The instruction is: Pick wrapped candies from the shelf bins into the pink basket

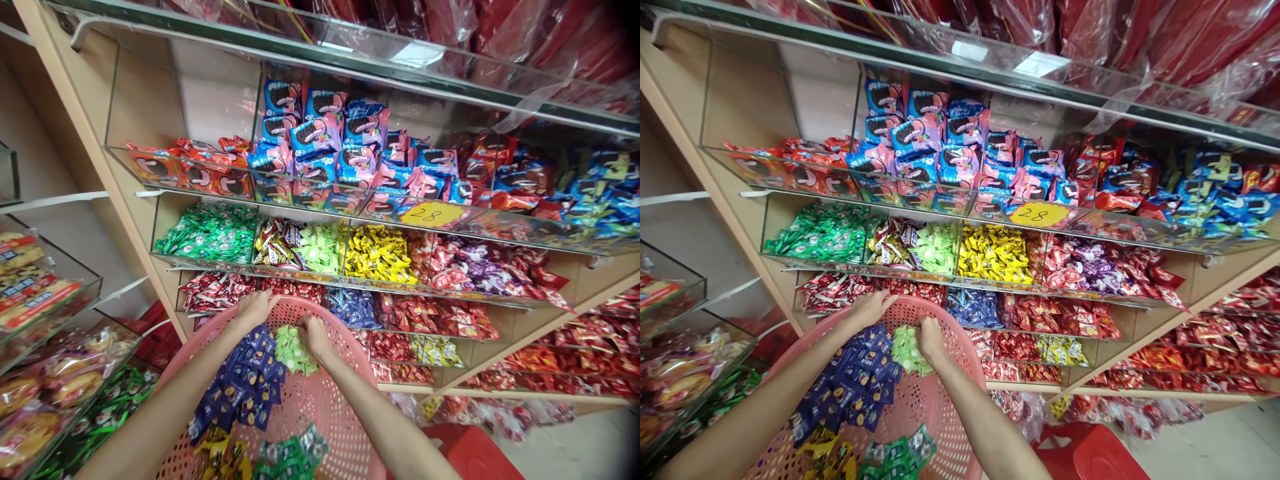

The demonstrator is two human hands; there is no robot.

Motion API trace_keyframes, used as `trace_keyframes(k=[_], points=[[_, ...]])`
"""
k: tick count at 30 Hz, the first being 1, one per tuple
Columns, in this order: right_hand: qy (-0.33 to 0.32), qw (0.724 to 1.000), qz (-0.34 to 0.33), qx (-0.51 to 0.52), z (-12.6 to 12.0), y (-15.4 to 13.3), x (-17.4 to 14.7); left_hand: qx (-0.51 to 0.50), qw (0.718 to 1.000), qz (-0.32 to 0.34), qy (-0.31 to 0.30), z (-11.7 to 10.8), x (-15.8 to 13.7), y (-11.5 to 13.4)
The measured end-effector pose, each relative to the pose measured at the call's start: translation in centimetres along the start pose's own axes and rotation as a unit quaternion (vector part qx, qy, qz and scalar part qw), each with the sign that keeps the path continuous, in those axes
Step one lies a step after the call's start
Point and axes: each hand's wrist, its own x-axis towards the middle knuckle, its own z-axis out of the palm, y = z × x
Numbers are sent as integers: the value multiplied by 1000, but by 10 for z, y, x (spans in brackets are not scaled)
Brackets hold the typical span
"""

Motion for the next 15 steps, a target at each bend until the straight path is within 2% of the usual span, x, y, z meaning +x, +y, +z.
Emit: trace_keyframes(k=[4,10,15], points=[[4,1000,-3,-25,3,1,-2,-2,1000,-3,-3,1,1,0],[-22,990,10,-142,2,-5,-5,-3,1000,0,1,2,2,-1],[-33,985,16,-169,-1,-14,-6,1,1000,-2,-2,0,2,-1]])
